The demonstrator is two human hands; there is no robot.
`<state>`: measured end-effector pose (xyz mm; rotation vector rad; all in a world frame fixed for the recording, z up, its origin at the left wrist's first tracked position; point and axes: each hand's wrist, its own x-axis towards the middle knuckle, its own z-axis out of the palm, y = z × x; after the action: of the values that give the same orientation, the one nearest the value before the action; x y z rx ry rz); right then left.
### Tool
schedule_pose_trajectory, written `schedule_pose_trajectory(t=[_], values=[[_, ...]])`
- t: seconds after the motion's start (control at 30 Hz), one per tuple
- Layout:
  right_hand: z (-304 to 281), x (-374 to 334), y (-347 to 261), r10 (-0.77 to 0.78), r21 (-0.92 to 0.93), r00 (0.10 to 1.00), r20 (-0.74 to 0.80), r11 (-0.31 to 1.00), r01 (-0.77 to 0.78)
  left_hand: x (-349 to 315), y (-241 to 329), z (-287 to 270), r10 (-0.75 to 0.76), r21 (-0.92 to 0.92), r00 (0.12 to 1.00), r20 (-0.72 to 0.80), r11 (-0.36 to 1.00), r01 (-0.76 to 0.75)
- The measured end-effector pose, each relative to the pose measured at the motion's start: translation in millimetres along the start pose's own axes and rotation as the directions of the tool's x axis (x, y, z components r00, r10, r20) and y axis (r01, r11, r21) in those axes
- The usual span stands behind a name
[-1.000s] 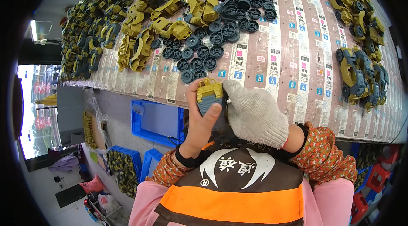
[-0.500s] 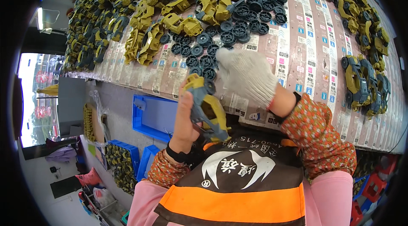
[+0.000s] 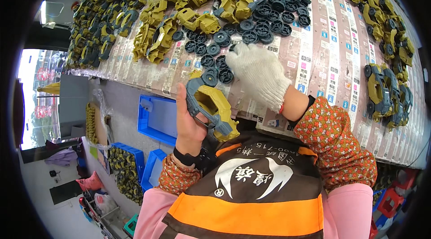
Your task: The person assembles yellow and grey plastic toy vehicles by hand. They pick up a yellow chassis and attach grey wheels one by one, then place the completed toy on the table. The process is repeated for multiple units.
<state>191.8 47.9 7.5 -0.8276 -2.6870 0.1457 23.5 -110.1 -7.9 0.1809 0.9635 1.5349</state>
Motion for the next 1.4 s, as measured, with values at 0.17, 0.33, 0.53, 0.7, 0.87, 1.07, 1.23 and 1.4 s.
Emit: schedule_pose_trajectory(t=[0.17, 0.33, 0.53, 0.7, 0.87, 1.07, 1.23, 1.4], values=[[-22.7, -29.8, -5.8, 0.151, 0.362, 0.987, 0.056, 0.918, -0.161, 3.4, 0.8, 10.6, 0.048, -0.059, 0.999, 0.019, 0.997, -0.047], [-45.6, -64.1, -22.4, 0.289, 0.733, 0.935, 0.204, 0.588, -0.342, 9.3, 1.0, 20.7, 0.069, -0.031, 0.998, -0.004, 0.997, -0.069], [-52.4, -87.9, -36.3, 0.349, 0.765, 0.907, 0.238, 0.508, -0.396, 12.6, -4.1, 38.4, 0.132, -0.001, 0.99, -0.055, 0.991, -0.132], [-52.6, -95.2, -39.2, 0.355, 0.754, 0.922, 0.156, 0.56, -0.343, 10.8, -7.0, 44.7, 0.13, 0.017, 0.99, -0.062, 0.992, -0.129], [-38.0, -100.4, -36.4, 0.456, 0.865, 0.867, 0.202, 0.332, -0.376, 9.8, -9.4, 51.3, 0.141, 0.02, 0.99, -0.017, 0.99, -0.141], [-41.6, -100.1, -34.1, 0.489, 0.864, 0.834, 0.254, 0.273, -0.423, 13.0, -12.4, 49.2, 0.159, 0.025, 0.987, 0.022, 0.987, -0.16], [-41.8, -99.2, -35.8, 0.541, 0.882, 0.779, 0.316, 0.135, -0.451, 12.2, -14.4, 51.2, 0.183, 0.012, 0.983, 0.032, 0.983, -0.183], [-47.6, -98.6, -38.2, 0.527, 0.878, 0.781, 0.336, 0.126, -0.463, 13.1, -13.2, 48.0, 0.202, 0.041, 0.979, 0.014, 0.979, -0.202]])
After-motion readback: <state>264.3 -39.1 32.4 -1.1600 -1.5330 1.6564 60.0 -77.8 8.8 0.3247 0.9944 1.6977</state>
